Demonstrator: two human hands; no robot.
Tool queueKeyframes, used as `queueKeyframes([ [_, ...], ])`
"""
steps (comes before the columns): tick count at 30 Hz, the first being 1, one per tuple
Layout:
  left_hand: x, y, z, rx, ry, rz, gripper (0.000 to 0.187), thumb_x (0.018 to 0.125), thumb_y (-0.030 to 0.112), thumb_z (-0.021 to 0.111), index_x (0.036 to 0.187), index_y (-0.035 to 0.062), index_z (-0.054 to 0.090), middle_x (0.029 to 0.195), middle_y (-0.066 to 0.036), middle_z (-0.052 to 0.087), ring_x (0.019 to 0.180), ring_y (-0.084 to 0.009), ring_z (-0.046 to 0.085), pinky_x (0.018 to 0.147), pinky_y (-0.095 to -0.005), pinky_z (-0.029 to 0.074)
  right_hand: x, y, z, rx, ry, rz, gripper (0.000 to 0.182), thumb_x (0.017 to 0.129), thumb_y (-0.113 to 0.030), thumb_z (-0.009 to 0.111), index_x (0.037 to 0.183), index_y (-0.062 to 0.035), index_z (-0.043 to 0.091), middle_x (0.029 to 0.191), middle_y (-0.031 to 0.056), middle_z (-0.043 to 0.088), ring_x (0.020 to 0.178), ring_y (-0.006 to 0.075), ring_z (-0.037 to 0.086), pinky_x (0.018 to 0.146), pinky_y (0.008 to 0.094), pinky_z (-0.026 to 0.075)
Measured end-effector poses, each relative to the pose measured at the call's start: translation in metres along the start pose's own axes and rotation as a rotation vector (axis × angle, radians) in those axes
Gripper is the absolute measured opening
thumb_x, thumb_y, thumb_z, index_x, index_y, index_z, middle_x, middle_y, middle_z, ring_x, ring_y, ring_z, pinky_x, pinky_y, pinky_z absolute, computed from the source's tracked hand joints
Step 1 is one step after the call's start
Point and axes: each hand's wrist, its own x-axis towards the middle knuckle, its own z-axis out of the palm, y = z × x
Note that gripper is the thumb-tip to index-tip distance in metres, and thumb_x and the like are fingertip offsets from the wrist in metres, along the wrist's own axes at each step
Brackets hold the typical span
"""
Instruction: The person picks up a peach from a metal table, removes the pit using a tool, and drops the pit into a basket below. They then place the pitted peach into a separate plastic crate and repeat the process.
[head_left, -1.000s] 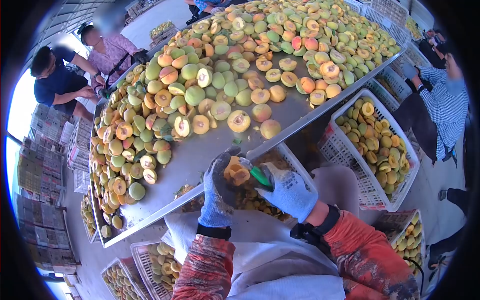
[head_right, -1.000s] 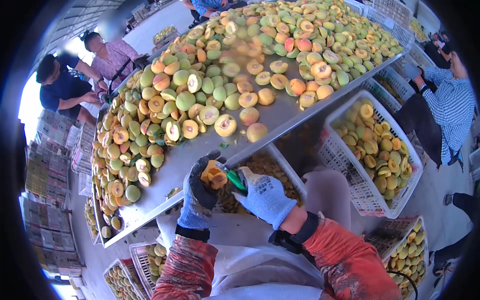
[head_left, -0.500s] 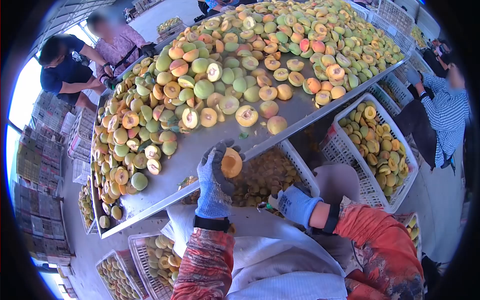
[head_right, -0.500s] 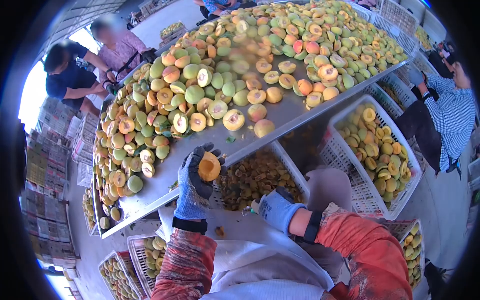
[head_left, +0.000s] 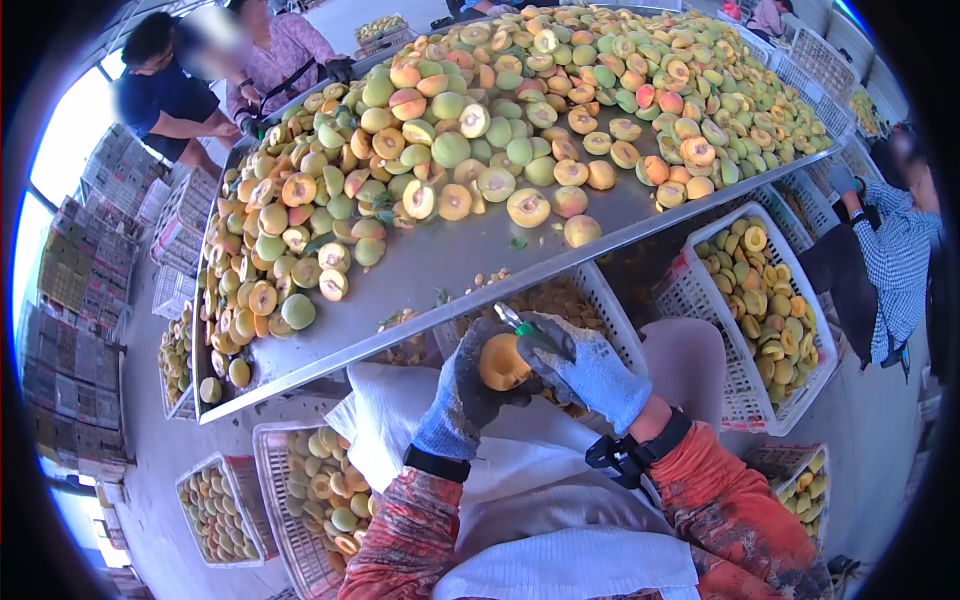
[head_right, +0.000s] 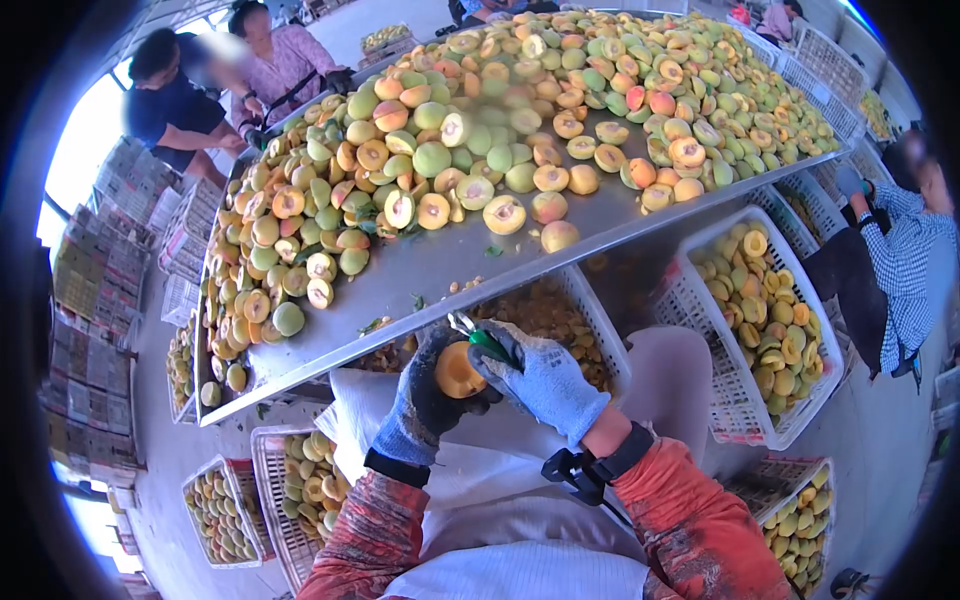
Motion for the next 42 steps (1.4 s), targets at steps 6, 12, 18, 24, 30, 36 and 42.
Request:
queueKeyframes([
  [6,-0.026,-0.003,-0.016,-1.145,0.317,-0.302,0.038,0.084,0.025,0.059,0.114,0.0011,0.054,0.114,-0.017,0.058,0.104,-0.028,0.057,0.087,-0.039,0.049,-0.03,-0.004,0.024,-0.196,-0.016,-0.023,0.043,0.078,-0.027,0.067,0.11,-0.0038,0.051,0.092,0.0193,0.061,0.084,0.0372,0.061,0.072,0.0416,0.048],
  [12,-0.035,-0.007,-0.022,-1.465,0.342,-0.325,0.039,0.079,0.004,0.063,0.117,0.0011,0.052,0.113,-0.013,0.058,0.105,-0.0219,0.056,0.092,-0.0327,0.045,-0.032,-0.026,0.06,-0.667,-0.021,-0.091,0.039,0.072,-0.019,0.069,0.105,-0.0048,0.052,0.085,0.0154,0.059,0.079,0.0329,0.061,0.067,0.0418,0.048],
  [18,-0.033,-0.008,-0.007,-0.643,0.543,0.006,0.042,0.09,0.028,0.047,0.12,-0.0009,0.048,0.109,-0.017,0.057,0.101,-0.0301,0.056,0.092,-0.0436,0.045,-0.031,-0.014,0.077,-0.877,0.136,-0.458,0.042,0.078,-0.018,0.057,0.116,-0.0026,0.047,0.085,0.0139,0.057,0.068,0.0289,0.059,0.056,0.0399,0.047],
  [24,-0.037,0.009,-0.005,-1.326,0.506,-0.144,0.038,0.09,0.03,0.048,0.114,0.0023,0.054,0.104,-0.013,0.058,0.093,-0.0274,0.057,0.089,-0.0429,0.047,-0.047,-0.026,0.087,-0.98,-0.037,-0.352,0.057,0.069,-0.016,0.066,0.119,0.0031,0.044,0.089,0.0158,0.055,0.075,0.03,0.059,0.061,0.041,0.046],
  [30,-0.045,-0.014,-0.022,-0.184,0.713,0.032,0.036,0.087,0.023,0.05,0.112,-0.0025,0.054,0.101,-0.016,0.06,0.093,-0.0297,0.059,0.086,-0.043,0.048,-0.034,-0.034,0.063,-0.487,-0.178,-0.179,0.037,0.077,-0.017,0.062,0.111,-0.0071,0.053,0.078,0.0166,0.061,0.074,0.0312,0.063,0.064,0.039,0.048],
  [36,-0.22,-0.051,-0.192,0.034,0.872,-0.503,0.034,0.079,0.019,0.066,0.106,-0.0001,0.06,0.098,-0.012,0.063,0.084,-0.0228,0.062,0.073,-0.0325,0.052,-0.008,0.019,0.013,-0.316,0.035,-0.091,0.036,0.077,-0.023,0.068,0.108,-0.0077,0.057,0.089,0.019,0.063,0.081,0.0368,0.061,0.07,0.0402,0.049],
  [42,-0.184,-0.01,-0.235,1.081,0.805,-0.673,0.05,0.07,0.019,0.069,0.117,0.0098,0.055,0.113,-0.013,0.057,0.109,-0.0312,0.051,0.093,-0.0415,0.04,0.0,0.056,0.017,-0.499,-0.031,0.06,0.048,0.072,-0.02,0.072,0.113,-0.0077,0.05,0.087,0.0177,0.064,0.08,0.036,0.062,0.07,0.0425,0.05],
])
